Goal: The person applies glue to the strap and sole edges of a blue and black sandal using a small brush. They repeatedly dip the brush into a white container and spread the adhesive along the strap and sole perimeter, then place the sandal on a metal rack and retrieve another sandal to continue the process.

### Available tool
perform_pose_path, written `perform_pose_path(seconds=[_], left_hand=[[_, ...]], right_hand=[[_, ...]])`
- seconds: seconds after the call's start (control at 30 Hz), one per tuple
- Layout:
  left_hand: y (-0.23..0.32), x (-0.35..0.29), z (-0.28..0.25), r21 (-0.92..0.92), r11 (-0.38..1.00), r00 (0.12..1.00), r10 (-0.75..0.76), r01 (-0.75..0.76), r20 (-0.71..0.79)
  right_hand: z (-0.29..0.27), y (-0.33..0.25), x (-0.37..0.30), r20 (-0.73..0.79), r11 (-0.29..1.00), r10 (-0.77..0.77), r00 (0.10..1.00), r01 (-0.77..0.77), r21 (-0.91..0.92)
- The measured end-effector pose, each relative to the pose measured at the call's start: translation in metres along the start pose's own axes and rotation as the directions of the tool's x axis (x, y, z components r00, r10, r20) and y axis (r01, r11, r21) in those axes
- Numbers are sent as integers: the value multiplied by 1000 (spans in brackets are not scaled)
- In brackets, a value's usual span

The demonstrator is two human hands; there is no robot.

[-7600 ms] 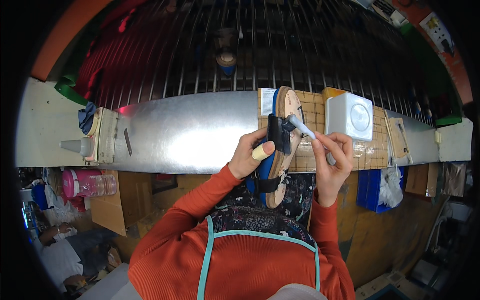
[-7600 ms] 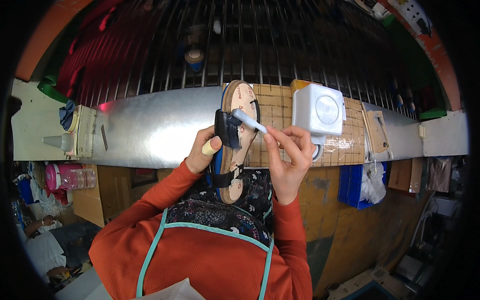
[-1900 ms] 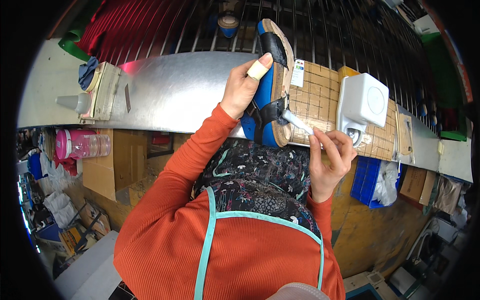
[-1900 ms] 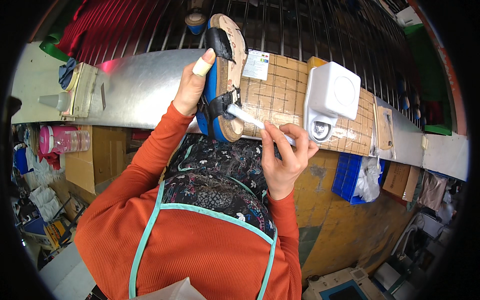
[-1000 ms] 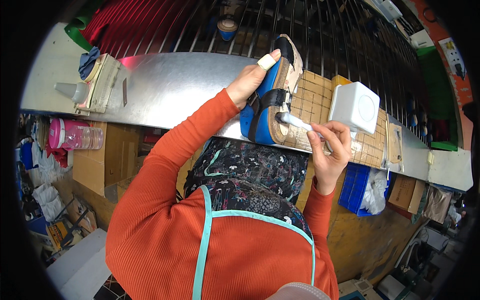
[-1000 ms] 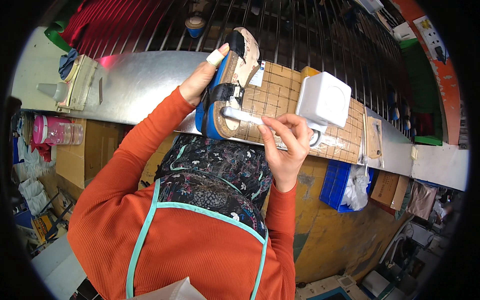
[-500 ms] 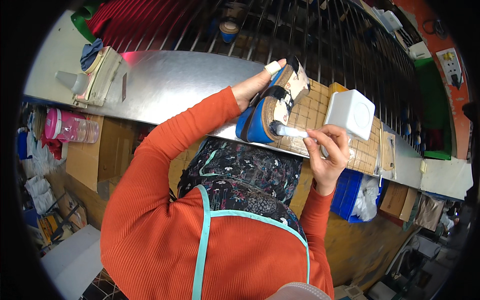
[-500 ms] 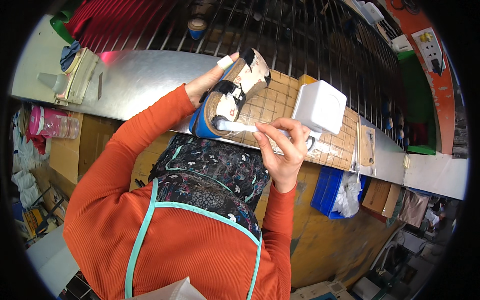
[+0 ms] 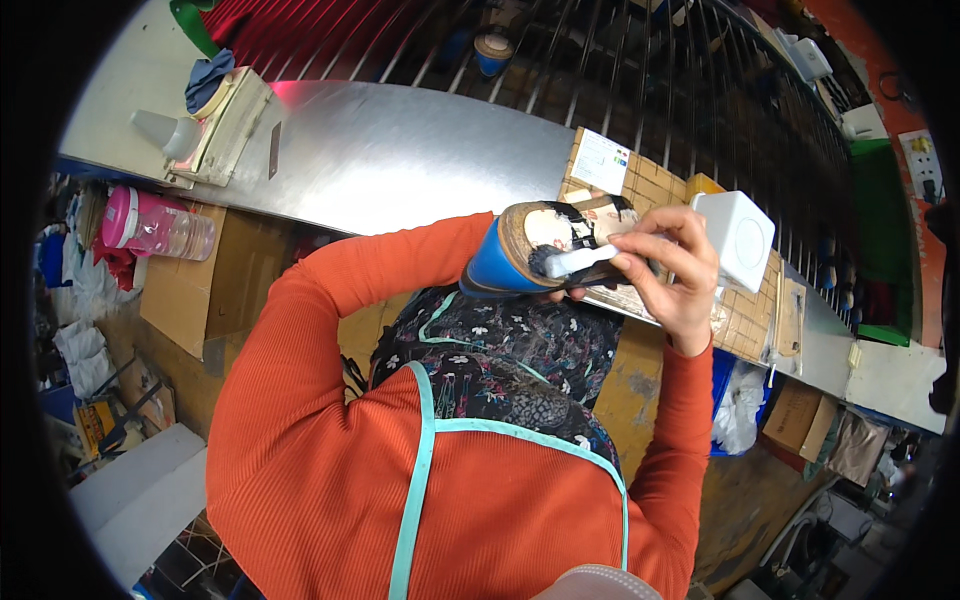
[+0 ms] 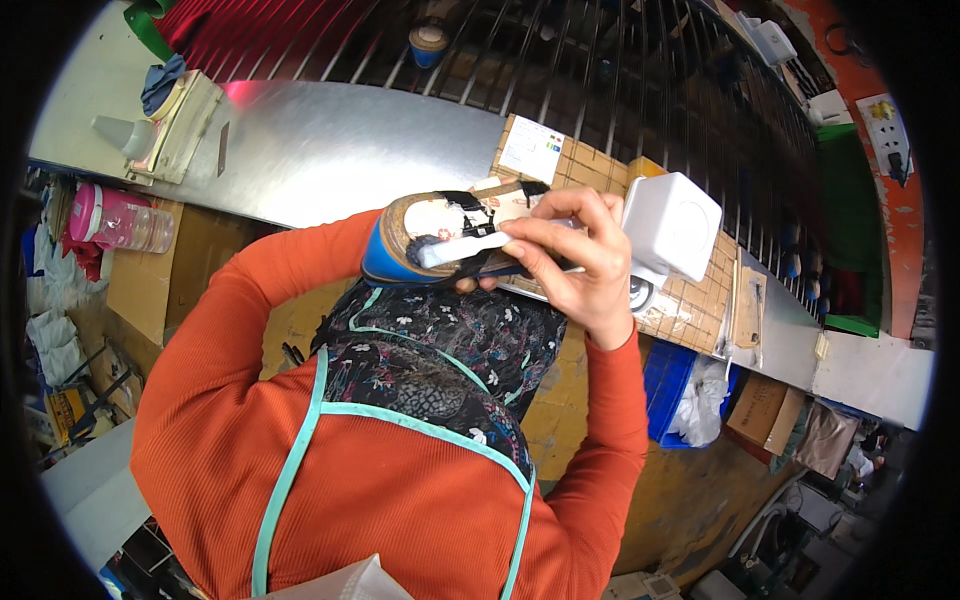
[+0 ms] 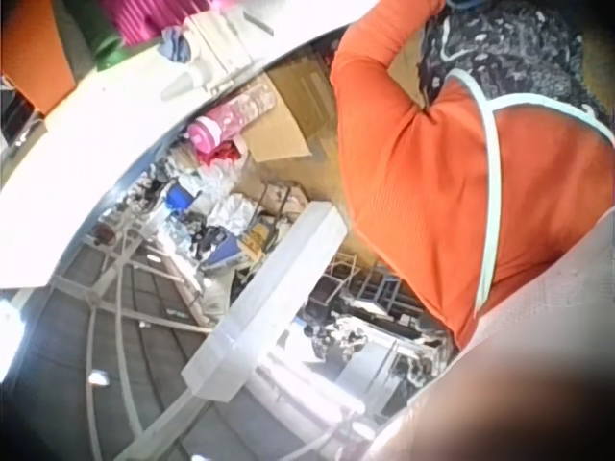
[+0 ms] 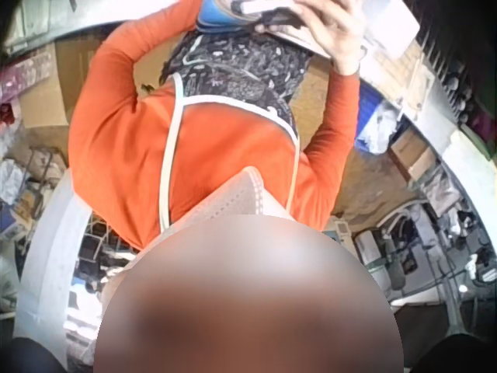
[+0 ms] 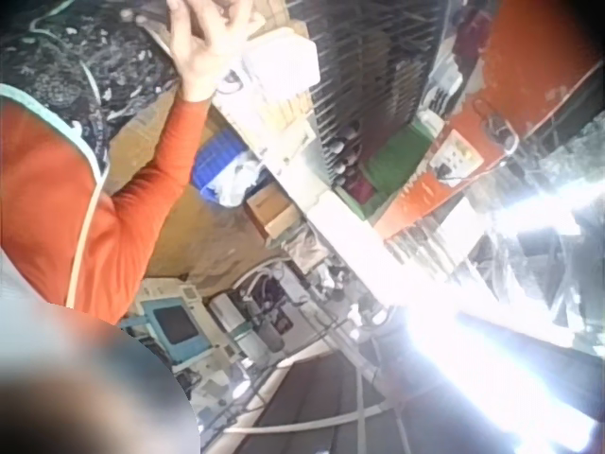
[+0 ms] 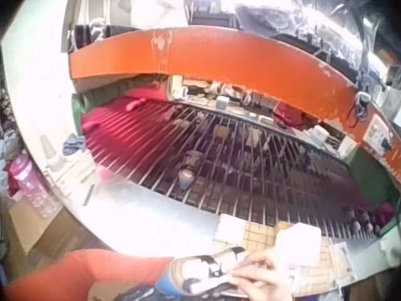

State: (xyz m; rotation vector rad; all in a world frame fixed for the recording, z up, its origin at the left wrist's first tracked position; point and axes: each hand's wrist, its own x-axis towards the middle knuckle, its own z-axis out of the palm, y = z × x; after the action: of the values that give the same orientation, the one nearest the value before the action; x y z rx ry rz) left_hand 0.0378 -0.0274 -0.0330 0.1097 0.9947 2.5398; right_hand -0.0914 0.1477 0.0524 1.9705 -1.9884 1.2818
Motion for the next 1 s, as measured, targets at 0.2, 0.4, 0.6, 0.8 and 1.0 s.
perform_pose_path(seconds=[0.2,0.4,0.6,0.8,1.0], left_hand=[[-25,-6,7,-542,808,963,-116,233,241],[-74,22,-3,-582,397,616,51,710,786],[-103,60,-4,-264,257,245,106,930,964],[-102,53,0,-322,284,283,172,903,944],[-103,55,2,-353,272,308,195,895,931]], right_hand=[[3,13,11,217,992,-10,976,-18,124],[11,27,11,355,953,4,935,-111,281],[17,33,9,402,916,17,915,-175,360],[7,35,20,423,974,-102,900,4,226],[7,37,31,470,926,-72,879,-116,358]])
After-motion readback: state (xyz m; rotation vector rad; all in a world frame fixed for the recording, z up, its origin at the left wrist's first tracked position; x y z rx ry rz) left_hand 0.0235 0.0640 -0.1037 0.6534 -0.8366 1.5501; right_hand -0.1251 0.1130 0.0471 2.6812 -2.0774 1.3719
